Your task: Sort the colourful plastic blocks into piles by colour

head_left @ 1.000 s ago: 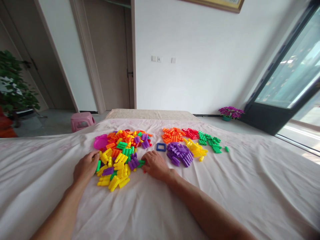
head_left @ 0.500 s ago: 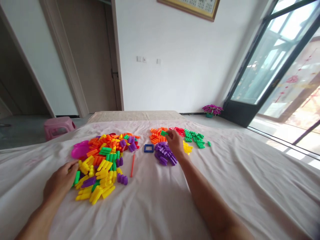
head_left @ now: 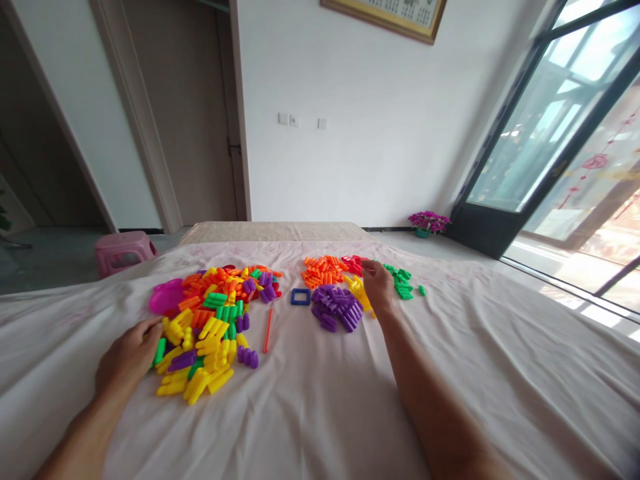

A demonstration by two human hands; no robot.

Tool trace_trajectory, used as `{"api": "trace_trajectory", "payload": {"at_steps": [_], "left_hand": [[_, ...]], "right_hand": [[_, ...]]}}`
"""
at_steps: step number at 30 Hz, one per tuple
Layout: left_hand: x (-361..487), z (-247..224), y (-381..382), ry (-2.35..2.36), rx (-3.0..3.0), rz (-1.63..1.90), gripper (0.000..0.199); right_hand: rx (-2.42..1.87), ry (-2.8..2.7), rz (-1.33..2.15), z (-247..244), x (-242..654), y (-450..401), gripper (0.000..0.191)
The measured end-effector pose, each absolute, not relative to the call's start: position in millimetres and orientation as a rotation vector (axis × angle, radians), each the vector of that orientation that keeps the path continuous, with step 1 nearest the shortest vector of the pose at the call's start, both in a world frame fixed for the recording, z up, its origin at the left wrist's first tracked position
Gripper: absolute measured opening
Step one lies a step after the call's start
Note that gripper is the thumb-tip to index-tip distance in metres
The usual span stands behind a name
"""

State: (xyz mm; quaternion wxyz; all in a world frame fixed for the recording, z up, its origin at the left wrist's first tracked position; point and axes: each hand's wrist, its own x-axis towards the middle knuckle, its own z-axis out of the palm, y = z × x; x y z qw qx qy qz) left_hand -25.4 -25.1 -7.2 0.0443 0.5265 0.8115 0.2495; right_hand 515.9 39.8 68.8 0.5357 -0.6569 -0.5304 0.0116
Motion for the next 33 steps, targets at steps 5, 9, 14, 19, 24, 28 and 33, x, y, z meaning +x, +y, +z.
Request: {"api": "trace_trajectory", "payload": {"at_steps": [5, 9, 14, 19, 24, 28, 33], "left_hand": [[-19, -2, -28, 2.401, 1.542, 0.825, 0.049], [-17, 1, -31, 2.402, 1.563, 0.834, 0.049], [-17, 2, -32, 2.393, 1.545, 0.785, 0.053], [-18, 1, -31, 2.411, 1.548, 0.752, 0.056], [-18, 1, -31, 2.409, 1.560, 0.742, 0.056], [-17, 2, -32, 2.404, 1.568, 0.762, 0.056], [-14, 5, -33, 2.416, 1.560, 0.764, 0.055]], "right_hand": [[-1.199, -2.001, 0.180, 80, 400, -7, 0.024], [-0.940, -2.383, 0.237, 67, 341, -55, 0.028], [-0.898, -2.542, 0.168, 46, 315, -74, 0.034], [-1.056, -2.415, 0.167, 60, 331, -63, 0.025], [-1.440, -2.150, 0.066, 85, 378, -32, 0.027], [-1.702, -1.972, 0.010, 87, 418, -6, 0.028], [-1.816, -1.904, -0.217, 92, 438, 4, 0.027]]}}
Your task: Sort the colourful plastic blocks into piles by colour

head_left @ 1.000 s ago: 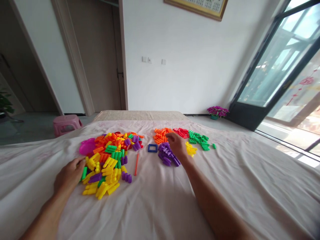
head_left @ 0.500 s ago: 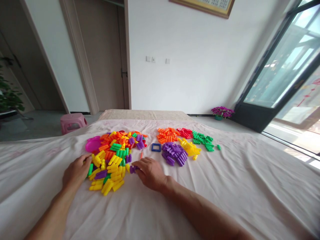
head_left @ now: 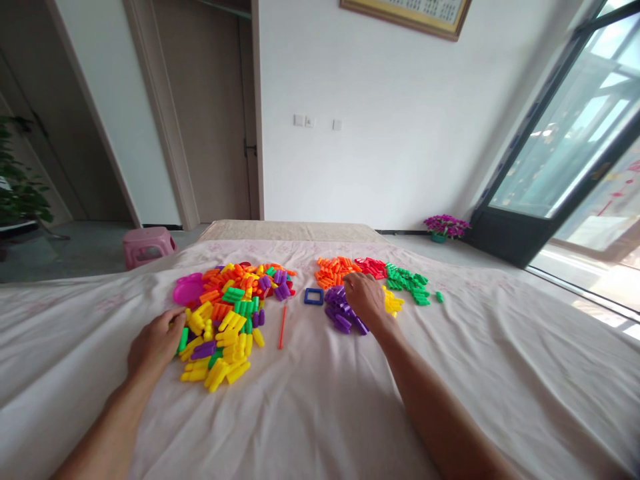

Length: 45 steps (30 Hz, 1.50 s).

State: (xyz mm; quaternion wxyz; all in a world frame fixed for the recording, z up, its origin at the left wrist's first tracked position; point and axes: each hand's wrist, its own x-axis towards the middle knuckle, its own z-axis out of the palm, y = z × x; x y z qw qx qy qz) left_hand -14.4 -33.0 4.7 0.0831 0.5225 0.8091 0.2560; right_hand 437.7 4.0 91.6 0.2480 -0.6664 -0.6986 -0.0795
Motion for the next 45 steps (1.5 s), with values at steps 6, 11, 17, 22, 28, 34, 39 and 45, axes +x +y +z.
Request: {"api": "trace_trajectory", "payload": {"at_steps": [6, 11, 17, 22, 28, 34, 39, 45], "left_hand": [[-10, 10, -36, 2.411, 1.566, 0.762, 0.055], [-6, 14, -39, 2.409, 1.546, 0.755, 0.055], [-4, 15, -39, 2.428, 1.552, 0.754, 0.053], [-5, 13, -38, 2.431, 1.580, 0.774, 0.053], [-6, 11, -36, 2.432, 1.582, 0.789, 0.052], [-10, 7, -34, 2.419, 1.580, 0.776, 0.052], [-13, 3, -31, 2.406, 1.569, 0.777, 0.052], [-11, 7, -33, 2.400, 1.536, 0.753, 0.054]], "right_hand": [[-1.337, -2.196, -0.047, 91, 388, -24, 0.030], [-0.997, -2.503, 0.068, 56, 333, -45, 0.059], [-0.853, -2.593, 0.143, 39, 314, -41, 0.054], [-0.914, -2.468, 0.227, 47, 315, -42, 0.044], [-0.819, -2.560, 0.223, 40, 309, -38, 0.037], [-0.930, -2.521, 0.165, 34, 312, -38, 0.037], [-1.028, -2.314, 0.129, 52, 336, -30, 0.043], [-1.325, -2.198, -0.043, 73, 373, -19, 0.045]]}}
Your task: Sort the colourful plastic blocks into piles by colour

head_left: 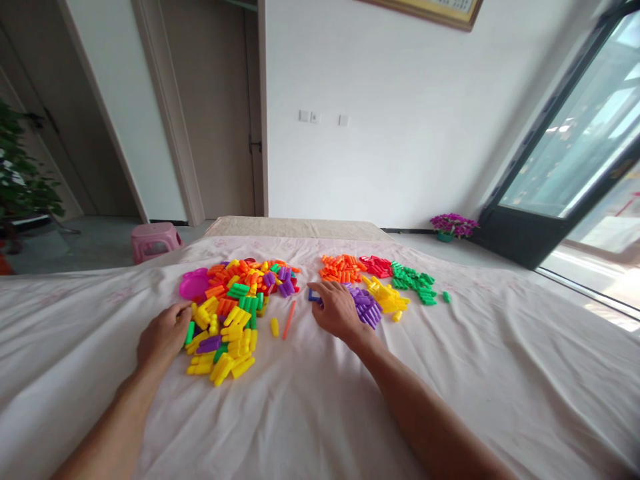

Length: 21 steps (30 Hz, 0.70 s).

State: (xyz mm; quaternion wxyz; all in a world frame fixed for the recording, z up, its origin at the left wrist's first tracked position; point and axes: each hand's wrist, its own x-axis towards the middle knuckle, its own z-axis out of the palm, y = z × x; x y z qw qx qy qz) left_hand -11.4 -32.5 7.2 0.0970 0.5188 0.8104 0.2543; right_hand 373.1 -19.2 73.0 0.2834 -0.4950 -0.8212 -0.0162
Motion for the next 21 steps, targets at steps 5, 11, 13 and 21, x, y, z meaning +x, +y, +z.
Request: {"api": "trace_trajectory", "payload": {"at_steps": [5, 11, 13, 21], "left_hand": [[-8, 12, -35, 2.400, 1.531, 0.746, 0.054], [-7, 14, -35, 2.402, 1.507, 0.734, 0.055], [-8, 14, -35, 2.398, 1.507, 0.743, 0.054], [-11, 10, -32, 2.363, 1.509, 0.783, 0.052]], "right_hand": [[-1.377, -2.199, -0.008, 75, 371, -14, 0.035], [-1.398, -2.334, -0.044, 67, 330, 16, 0.049], [-1.418, -2.376, -0.057, 64, 318, 28, 0.046], [-1.404, -2.448, -0.017, 55, 308, 27, 0.029]]}}
